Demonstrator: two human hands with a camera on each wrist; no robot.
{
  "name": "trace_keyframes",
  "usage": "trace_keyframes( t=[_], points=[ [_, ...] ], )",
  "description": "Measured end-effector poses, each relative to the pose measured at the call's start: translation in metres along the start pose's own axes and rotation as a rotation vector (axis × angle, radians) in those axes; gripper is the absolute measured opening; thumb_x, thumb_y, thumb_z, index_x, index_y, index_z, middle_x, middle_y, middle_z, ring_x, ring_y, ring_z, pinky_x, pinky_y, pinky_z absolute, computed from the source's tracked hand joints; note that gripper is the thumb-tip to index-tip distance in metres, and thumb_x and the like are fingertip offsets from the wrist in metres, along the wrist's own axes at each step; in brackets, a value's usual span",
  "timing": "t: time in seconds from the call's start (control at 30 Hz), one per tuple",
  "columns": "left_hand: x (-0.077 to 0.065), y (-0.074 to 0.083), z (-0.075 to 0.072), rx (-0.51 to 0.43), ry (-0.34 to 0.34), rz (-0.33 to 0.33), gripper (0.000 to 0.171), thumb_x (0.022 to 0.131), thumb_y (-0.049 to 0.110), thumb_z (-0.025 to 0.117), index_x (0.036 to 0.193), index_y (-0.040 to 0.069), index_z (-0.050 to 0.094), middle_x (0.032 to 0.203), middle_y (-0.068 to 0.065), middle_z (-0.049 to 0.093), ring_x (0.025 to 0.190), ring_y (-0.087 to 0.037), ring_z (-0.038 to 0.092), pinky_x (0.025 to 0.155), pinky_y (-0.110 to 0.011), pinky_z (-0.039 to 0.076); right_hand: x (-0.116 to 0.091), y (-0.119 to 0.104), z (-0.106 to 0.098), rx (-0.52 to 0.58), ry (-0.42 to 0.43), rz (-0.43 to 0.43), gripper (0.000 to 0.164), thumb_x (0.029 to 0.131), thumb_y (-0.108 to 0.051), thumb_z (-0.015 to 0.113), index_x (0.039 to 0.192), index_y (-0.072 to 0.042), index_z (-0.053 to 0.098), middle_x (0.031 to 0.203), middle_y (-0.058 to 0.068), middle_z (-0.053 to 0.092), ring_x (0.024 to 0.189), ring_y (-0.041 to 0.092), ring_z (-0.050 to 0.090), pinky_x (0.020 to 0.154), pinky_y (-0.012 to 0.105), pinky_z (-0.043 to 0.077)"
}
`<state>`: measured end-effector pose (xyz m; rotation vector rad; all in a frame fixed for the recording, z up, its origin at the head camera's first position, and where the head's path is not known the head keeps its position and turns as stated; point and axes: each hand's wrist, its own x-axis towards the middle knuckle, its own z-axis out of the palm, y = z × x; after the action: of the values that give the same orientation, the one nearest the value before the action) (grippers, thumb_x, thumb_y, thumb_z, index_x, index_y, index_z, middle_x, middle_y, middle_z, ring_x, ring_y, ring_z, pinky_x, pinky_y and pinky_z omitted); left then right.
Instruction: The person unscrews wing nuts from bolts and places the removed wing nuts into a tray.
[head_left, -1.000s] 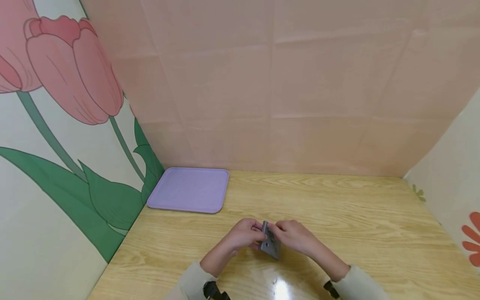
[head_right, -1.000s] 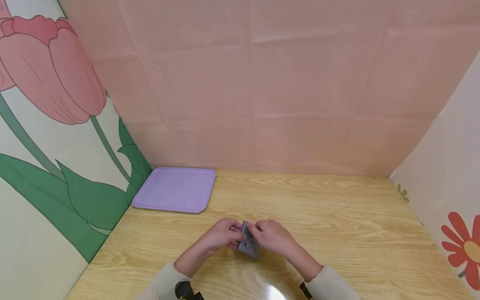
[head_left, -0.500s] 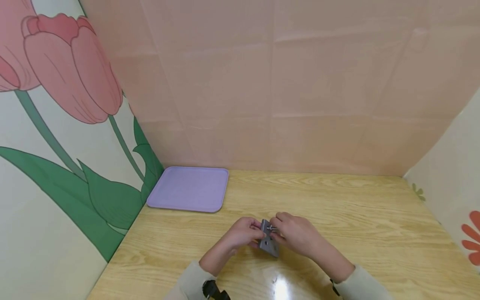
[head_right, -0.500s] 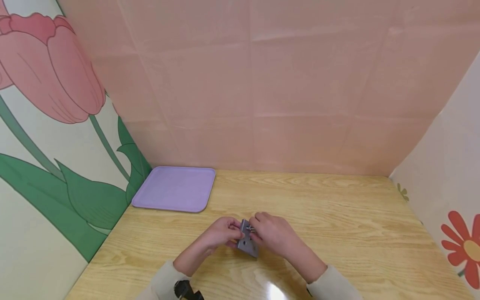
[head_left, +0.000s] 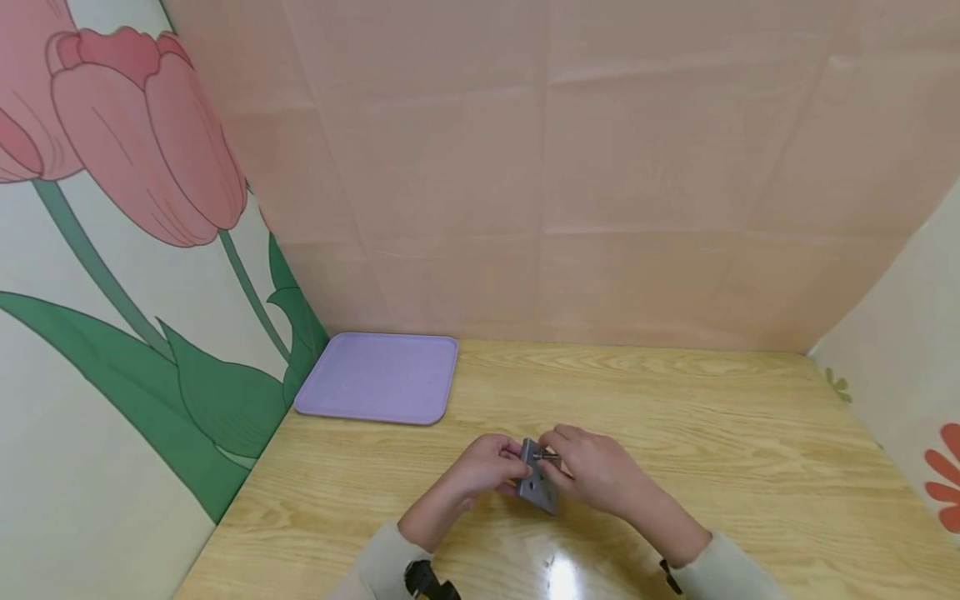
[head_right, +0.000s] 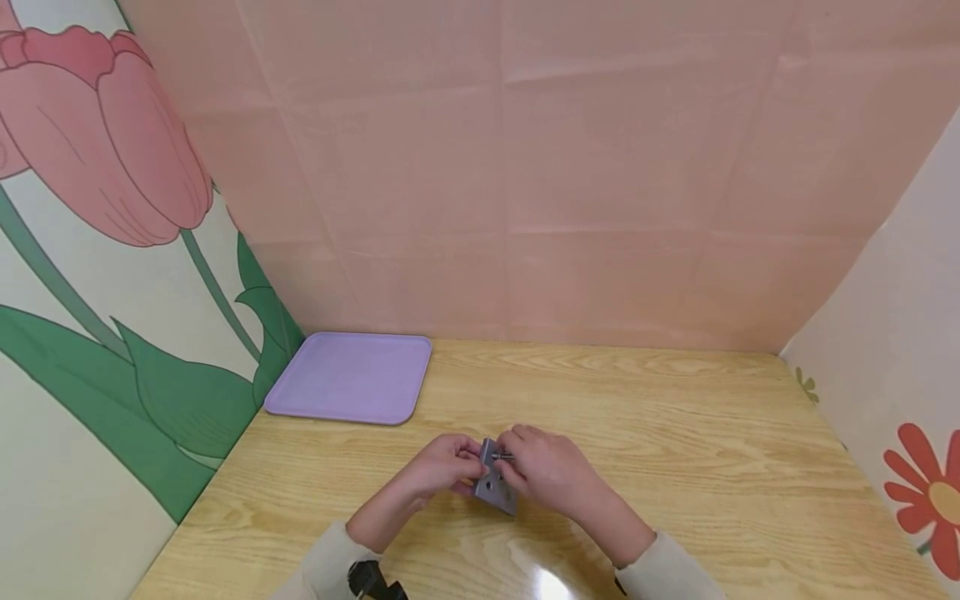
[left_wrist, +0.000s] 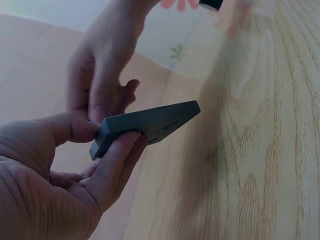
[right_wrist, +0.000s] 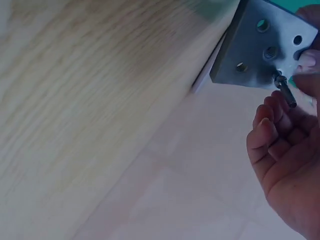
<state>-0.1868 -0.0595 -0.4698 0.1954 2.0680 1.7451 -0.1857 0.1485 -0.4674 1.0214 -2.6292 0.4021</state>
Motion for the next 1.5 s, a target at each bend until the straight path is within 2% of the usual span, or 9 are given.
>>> trace_keyframes(
  t=[0.07, 0.2, 0.33, 0.57, 0.77, 0.93, 1.13, 1.27, 1.5],
  points=[
    [0.0, 0.0, 0.0, 0.001, 0.0, 0.002, 0.02, 0.086, -0.001, 0.069, 0.105, -0.007, 0.065, 0.088, -0.01, 0.071, 0.081, -0.021, 0.071, 0.065, -0.036, 0.063, 0.002, -0.002, -0.002, 0.082, -0.026, 0.102, 0.014, 0.1, -0.028, 0.063, 0.097, -0.015, 0.069, 0.083, -0.008, 0.062, 0.069, 0.002, 0.055, 0.055, 0.02, 0.047],
    [0.0, 0.001, 0.0, -0.001, 0.0, 0.002, 0.021, 0.084, -0.002, 0.069, 0.104, -0.008, 0.065, 0.088, -0.011, 0.071, 0.081, -0.021, 0.071, 0.065, -0.036, 0.063, 0.007, -0.006, -0.007, 0.251, -0.104, 0.334, 0.037, 0.108, -0.036, 0.046, 0.089, -0.015, 0.07, 0.074, -0.007, 0.06, 0.065, 0.008, 0.052, 0.058, 0.027, 0.046],
    [0.001, 0.001, 0.001, 0.001, -0.002, -0.003, 0.021, 0.085, -0.002, 0.069, 0.104, -0.008, 0.066, 0.088, -0.011, 0.072, 0.081, -0.022, 0.071, 0.065, -0.036, 0.063, 0.009, -0.01, -0.011, 0.369, -0.204, 0.516, 0.054, 0.108, -0.049, 0.038, 0.092, -0.012, 0.074, 0.076, -0.003, 0.066, 0.069, 0.014, 0.058, 0.063, 0.033, 0.048],
    [0.0, -0.002, 0.003, 0.013, -0.007, -0.009, 0.021, 0.086, -0.001, 0.068, 0.106, -0.007, 0.066, 0.09, -0.011, 0.072, 0.081, -0.023, 0.071, 0.065, -0.037, 0.062, 0.009, -0.009, -0.006, 0.428, -0.296, 0.58, 0.053, 0.107, -0.047, 0.041, 0.073, -0.014, 0.065, 0.063, -0.002, 0.058, 0.057, 0.014, 0.051, 0.053, 0.03, 0.04],
    [0.0, -0.002, 0.004, 0.011, -0.012, -0.007, 0.02, 0.086, -0.001, 0.069, 0.105, -0.007, 0.065, 0.09, -0.012, 0.073, 0.082, -0.023, 0.072, 0.066, -0.037, 0.063, 0.009, -0.008, -0.005, 0.431, -0.296, 0.527, 0.05, 0.108, -0.041, 0.044, 0.07, -0.013, 0.061, 0.059, -0.003, 0.054, 0.052, 0.012, 0.046, 0.049, 0.026, 0.036],
    [-0.001, 0.0, 0.003, 0.014, -0.009, -0.011, 0.02, 0.087, 0.0, 0.069, 0.106, -0.006, 0.065, 0.091, -0.011, 0.073, 0.082, -0.023, 0.072, 0.067, -0.038, 0.063, 0.007, -0.004, -0.008, 0.381, -0.259, 0.375, 0.043, 0.105, -0.041, 0.052, 0.07, -0.017, 0.058, 0.058, -0.008, 0.047, 0.051, 0.007, 0.04, 0.046, 0.022, 0.031],
    [0.0, -0.001, 0.002, 0.0, -0.007, -0.005, 0.021, 0.086, -0.001, 0.068, 0.105, -0.007, 0.065, 0.09, -0.011, 0.072, 0.08, -0.02, 0.07, 0.066, -0.036, 0.062, 0.003, 0.001, -0.006, 0.062, -0.132, 0.064, 0.022, 0.096, -0.036, 0.068, 0.084, -0.018, 0.061, 0.072, -0.012, 0.05, 0.059, 0.001, 0.041, 0.048, 0.018, 0.036],
    [0.001, -0.002, 0.002, -0.003, -0.01, -0.005, 0.02, 0.085, -0.001, 0.068, 0.104, -0.007, 0.065, 0.088, -0.01, 0.072, 0.079, -0.018, 0.069, 0.065, -0.035, 0.062, 0.001, 0.003, -0.003, -0.147, -0.003, -0.131, 0.025, 0.086, -0.033, 0.08, 0.087, -0.015, 0.063, 0.076, -0.008, 0.056, 0.062, 0.003, 0.047, 0.049, 0.018, 0.042],
    [0.002, -0.003, 0.002, -0.021, -0.018, 0.001, 0.02, 0.084, -0.002, 0.068, 0.103, -0.007, 0.065, 0.088, -0.009, 0.072, 0.08, -0.018, 0.069, 0.065, -0.034, 0.062, 0.0, 0.002, -0.003, -0.269, 0.065, -0.209, 0.028, 0.084, -0.032, 0.082, 0.089, -0.015, 0.061, 0.077, -0.006, 0.058, 0.064, 0.008, 0.052, 0.051, 0.022, 0.047]
  ],
)
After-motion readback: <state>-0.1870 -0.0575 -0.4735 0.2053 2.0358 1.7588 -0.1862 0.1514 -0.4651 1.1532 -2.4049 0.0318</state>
